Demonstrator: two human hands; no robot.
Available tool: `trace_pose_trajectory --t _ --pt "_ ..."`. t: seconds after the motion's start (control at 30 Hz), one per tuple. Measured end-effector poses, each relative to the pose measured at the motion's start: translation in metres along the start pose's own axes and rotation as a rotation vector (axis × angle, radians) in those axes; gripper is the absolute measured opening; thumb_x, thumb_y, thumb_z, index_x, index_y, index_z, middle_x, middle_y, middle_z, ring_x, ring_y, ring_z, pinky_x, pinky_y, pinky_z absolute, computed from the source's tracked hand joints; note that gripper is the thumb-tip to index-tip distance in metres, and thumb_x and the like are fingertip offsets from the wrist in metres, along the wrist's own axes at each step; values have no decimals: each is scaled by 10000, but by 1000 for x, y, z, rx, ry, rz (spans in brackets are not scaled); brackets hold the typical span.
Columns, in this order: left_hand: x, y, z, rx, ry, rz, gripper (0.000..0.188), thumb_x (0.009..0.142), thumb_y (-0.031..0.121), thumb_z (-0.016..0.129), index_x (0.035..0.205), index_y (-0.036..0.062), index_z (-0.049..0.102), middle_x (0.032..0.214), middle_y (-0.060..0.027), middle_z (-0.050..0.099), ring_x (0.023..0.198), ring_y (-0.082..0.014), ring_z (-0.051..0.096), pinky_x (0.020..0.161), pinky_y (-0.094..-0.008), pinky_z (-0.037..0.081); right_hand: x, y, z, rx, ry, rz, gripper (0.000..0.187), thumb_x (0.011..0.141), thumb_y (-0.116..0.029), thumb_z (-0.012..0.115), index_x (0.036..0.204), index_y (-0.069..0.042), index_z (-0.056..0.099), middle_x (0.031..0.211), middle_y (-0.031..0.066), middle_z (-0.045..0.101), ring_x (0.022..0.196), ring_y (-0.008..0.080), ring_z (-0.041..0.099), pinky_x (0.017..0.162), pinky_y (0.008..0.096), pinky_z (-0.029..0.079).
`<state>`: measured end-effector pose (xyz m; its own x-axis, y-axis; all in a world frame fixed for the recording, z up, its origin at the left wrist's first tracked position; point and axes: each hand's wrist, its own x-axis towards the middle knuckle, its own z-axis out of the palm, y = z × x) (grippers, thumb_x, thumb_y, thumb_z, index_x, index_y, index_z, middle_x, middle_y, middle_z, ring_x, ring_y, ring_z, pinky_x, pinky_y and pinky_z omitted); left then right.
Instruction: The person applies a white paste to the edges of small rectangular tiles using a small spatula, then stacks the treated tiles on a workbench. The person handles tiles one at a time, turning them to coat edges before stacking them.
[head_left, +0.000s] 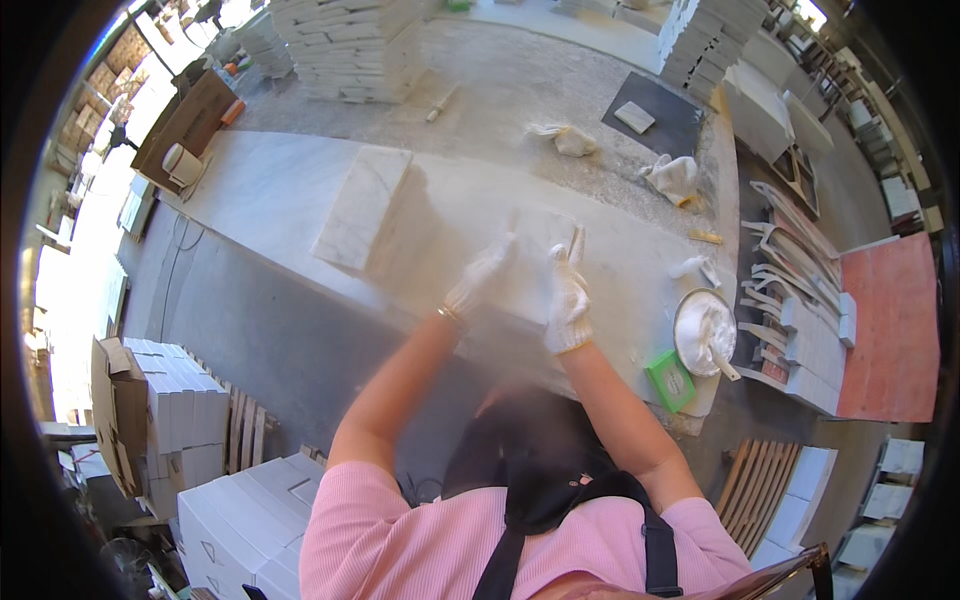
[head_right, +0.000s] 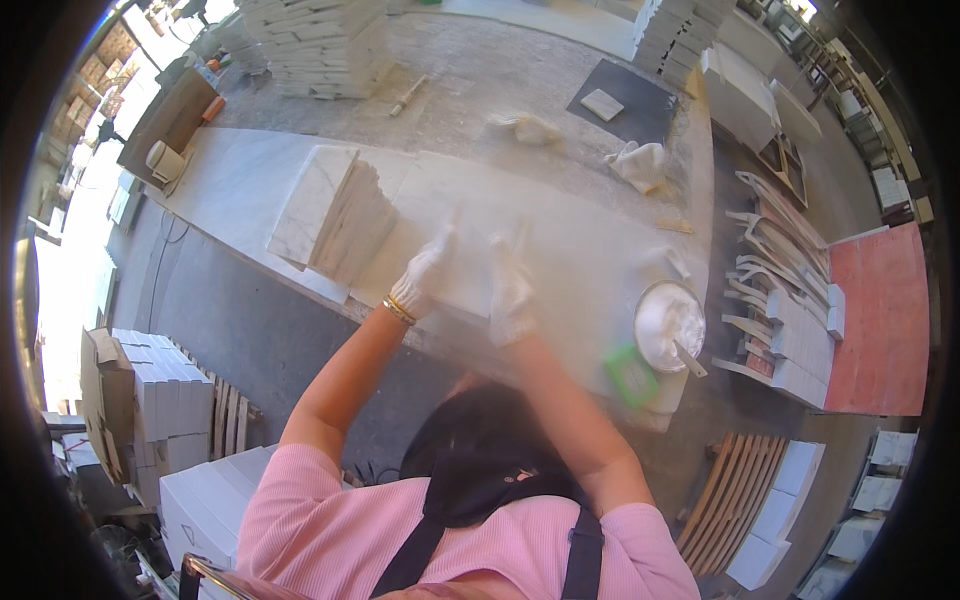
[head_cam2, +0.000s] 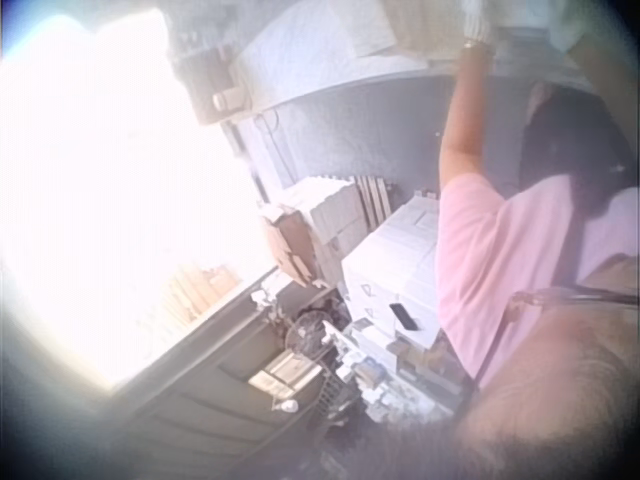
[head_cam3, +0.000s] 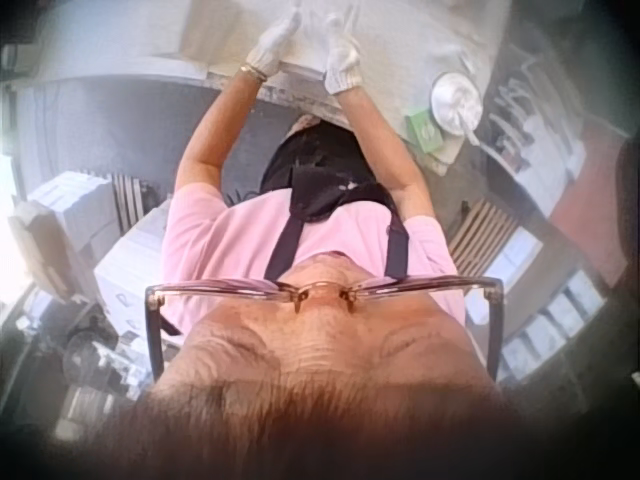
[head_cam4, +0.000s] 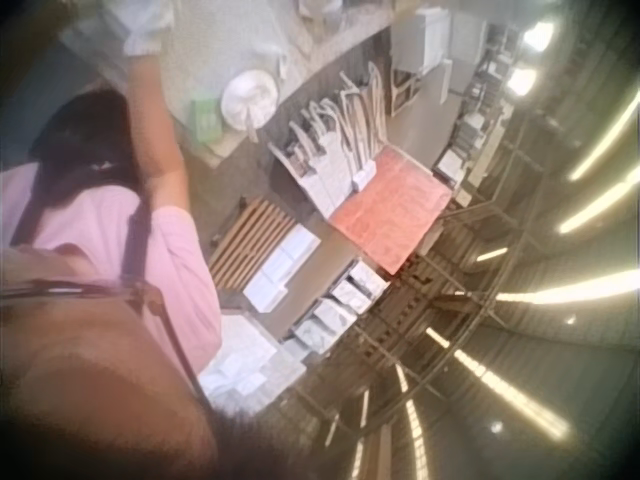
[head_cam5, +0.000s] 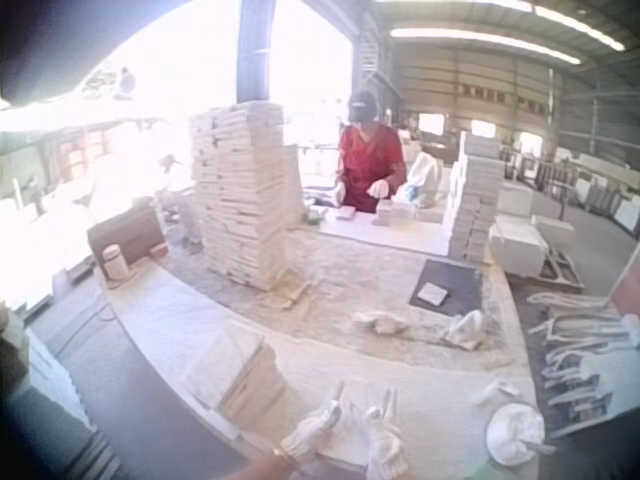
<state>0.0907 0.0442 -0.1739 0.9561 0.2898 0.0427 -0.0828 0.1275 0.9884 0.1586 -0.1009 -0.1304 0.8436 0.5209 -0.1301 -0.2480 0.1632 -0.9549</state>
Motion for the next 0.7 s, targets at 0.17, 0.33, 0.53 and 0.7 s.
trace_pose_trajectory --t 0.17,0.33,0.53,0.7 --pt "-8 24 8 91 19 -266 708 1129 471 387 1639 7 226 1273 -2 609 999 -62 561 865 -249 495 -11 6 -9 -56 51 50 766 1090 -413 524 1648 -28 167 1216 74 678 1059 142 632 901 294 533" --pt "1 13 -2 -239 135 -39 698 1128 479 360 1644 31 222 1624 -92 364 1445 -156 384 1164 -358 385 0 2 -36 -26 86 87 643 1088 -496 477 1495 2 484 1242 91 676 1089 171 648 933 324 542" --pt "-3 -6 2 78 57 -234 740 1121 528 317 1630 -2 228 1552 -123 453 1383 -178 455 1153 -367 409 -4 7 -15 151 -64 82 688 1083 -544 451 1549 -46 365 1497 103 482 1333 210 506 1117 359 429" --pt "-3 -15 1 -44 75 -282 711 1113 573 303 1524 3 413 1300 -112 630 1177 -171 576 1046 -338 469 -11 3 1 228 32 194 645 1078 -557 450 1356 4 608 1239 95 673 1100 194 657 958 346 550"
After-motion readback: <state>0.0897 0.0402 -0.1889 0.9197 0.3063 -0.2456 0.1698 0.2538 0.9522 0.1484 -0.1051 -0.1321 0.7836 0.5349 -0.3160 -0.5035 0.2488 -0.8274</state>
